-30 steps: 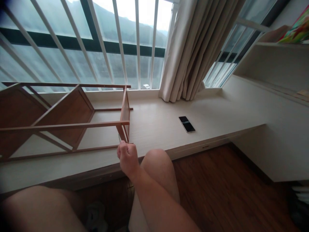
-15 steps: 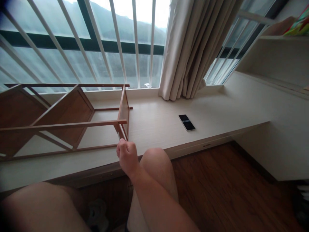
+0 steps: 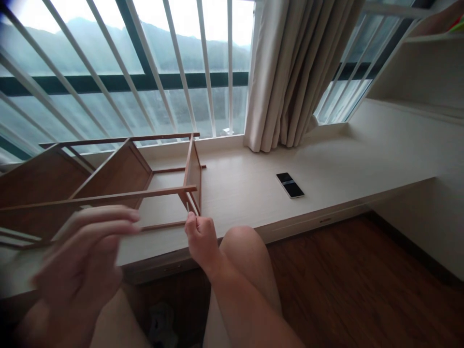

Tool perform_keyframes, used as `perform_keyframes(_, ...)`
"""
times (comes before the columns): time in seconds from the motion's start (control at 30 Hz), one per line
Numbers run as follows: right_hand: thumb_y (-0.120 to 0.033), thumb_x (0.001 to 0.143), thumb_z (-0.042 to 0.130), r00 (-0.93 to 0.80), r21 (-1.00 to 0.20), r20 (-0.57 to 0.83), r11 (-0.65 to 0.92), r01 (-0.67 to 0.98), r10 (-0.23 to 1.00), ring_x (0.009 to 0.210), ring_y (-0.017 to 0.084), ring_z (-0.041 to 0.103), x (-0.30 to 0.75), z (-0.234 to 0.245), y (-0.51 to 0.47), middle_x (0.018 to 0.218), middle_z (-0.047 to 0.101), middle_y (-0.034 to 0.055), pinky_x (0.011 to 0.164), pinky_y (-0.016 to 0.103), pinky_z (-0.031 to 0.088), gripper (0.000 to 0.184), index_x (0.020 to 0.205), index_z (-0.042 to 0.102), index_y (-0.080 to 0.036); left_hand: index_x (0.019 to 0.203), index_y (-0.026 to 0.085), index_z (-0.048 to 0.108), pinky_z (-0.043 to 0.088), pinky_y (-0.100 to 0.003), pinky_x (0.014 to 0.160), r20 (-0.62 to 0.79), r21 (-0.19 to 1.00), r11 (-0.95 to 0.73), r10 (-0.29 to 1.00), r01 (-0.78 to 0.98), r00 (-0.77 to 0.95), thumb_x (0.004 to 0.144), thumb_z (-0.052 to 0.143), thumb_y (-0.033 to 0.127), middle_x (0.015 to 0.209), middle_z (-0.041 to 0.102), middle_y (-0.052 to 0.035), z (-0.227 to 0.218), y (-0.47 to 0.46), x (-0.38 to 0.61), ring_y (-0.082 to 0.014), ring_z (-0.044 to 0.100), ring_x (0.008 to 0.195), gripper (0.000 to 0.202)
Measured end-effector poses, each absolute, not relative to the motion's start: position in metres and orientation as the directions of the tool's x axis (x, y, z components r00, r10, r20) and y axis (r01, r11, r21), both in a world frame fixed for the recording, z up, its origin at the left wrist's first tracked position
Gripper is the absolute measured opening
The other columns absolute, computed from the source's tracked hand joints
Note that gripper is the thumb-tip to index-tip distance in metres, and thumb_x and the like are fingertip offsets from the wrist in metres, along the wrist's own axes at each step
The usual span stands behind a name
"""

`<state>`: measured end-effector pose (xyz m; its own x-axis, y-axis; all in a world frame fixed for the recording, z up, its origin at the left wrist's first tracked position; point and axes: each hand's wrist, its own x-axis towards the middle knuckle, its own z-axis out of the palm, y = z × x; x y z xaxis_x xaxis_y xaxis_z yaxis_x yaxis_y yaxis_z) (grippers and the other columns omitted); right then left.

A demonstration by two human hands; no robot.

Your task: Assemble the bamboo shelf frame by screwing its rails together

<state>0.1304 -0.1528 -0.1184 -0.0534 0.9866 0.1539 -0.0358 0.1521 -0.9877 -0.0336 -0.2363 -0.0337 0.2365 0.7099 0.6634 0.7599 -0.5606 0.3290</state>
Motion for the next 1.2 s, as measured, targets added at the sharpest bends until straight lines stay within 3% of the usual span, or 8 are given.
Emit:
perform_keyframes(0.13,-0.045,0.097,0.037,-0.058,-0.985,0.163,0.165,0.041,0.985,0.045,0.010,0.030,0.130,-0.118,-0.150,0.047,0.031,-0.0051,0.049,0.027,0.023,0.051,0.051,0.037,-0.021,0.115,0.027,0.066,0.044,-0.045,0.099,0.629,0.241,-0.491,0.736,0.837,0.251,0.094,0.050,0.026,0.121,0.065,-0.0073,-0.030,-0.160,-0.016,-0.0254,0.059,0.113,0.026)
perform_keyframes(0.33,-0.046,0.096,0.039,-0.098,-0.991,0.124,0.129,0.044,0.987,0.046,0.009,0.029,0.128,-0.119,-0.147,0.047,0.031,-0.0050,0.049,0.027,0.021,0.051,0.052,0.039,-0.020,0.132,0.029,0.058,0.033,-0.046,0.109,0.546,0.077,-0.506,0.742,0.859,0.388,0.096,0.045,0.027,0.135,0.061,-0.0062,-0.034,-0.118,-0.019,-0.0253,0.050,0.130,0.038)
perform_keyframes(0.47,-0.048,0.097,0.037,-0.114,-0.992,0.103,0.110,0.059,0.988,0.047,0.010,0.027,0.127,-0.118,-0.146,0.048,0.029,-0.0048,0.049,0.028,0.020,0.053,0.052,0.036,-0.021,0.137,0.032,0.053,0.044,-0.037,0.094,0.404,0.084,-0.526,0.794,0.846,0.454,0.098,0.042,0.025,0.132,0.063,-0.0049,-0.031,-0.103,-0.021,-0.0216,0.058,0.117,0.041)
perform_keyframes(0.63,-0.047,0.098,0.035,-0.128,-0.988,0.118,0.129,0.087,0.985,0.048,0.010,0.026,0.129,-0.113,-0.146,0.049,0.028,-0.0045,0.050,0.028,0.020,0.053,0.052,0.033,-0.021,0.142,0.034,0.048,0.043,-0.031,0.076,0.345,0.055,-0.493,0.826,0.868,0.447,0.099,0.040,0.022,0.101,0.072,-0.0030,-0.037,-0.101,-0.025,-0.0179,0.064,0.088,0.045)
perform_keyframes(0.9,-0.034,0.097,0.039,-0.052,-0.909,0.271,0.274,0.313,0.961,0.046,0.010,0.028,0.138,-0.107,-0.146,0.049,0.028,-0.0046,0.051,0.030,0.018,0.047,0.054,0.027,-0.022,0.142,0.038,0.047,0.041,-0.031,0.073,0.320,0.111,-0.502,0.835,0.858,0.447,0.094,0.045,0.014,0.095,0.071,-0.0010,-0.039,-0.114,-0.028,-0.0173,0.062,0.080,0.053)
perform_keyframes(1.2,-0.031,0.099,0.036,-0.142,-0.841,0.298,0.330,0.429,0.944,0.048,0.011,0.030,0.139,-0.103,-0.158,0.051,0.033,-0.0035,0.054,0.030,0.019,0.045,0.055,0.031,-0.021,0.141,0.039,0.048,0.038,-0.032,0.071,0.310,0.102,-0.497,0.839,0.862,0.447,0.094,0.047,0.016,0.096,0.072,0.0017,-0.042,-0.123,-0.022,-0.0159,0.060,0.076,0.052)
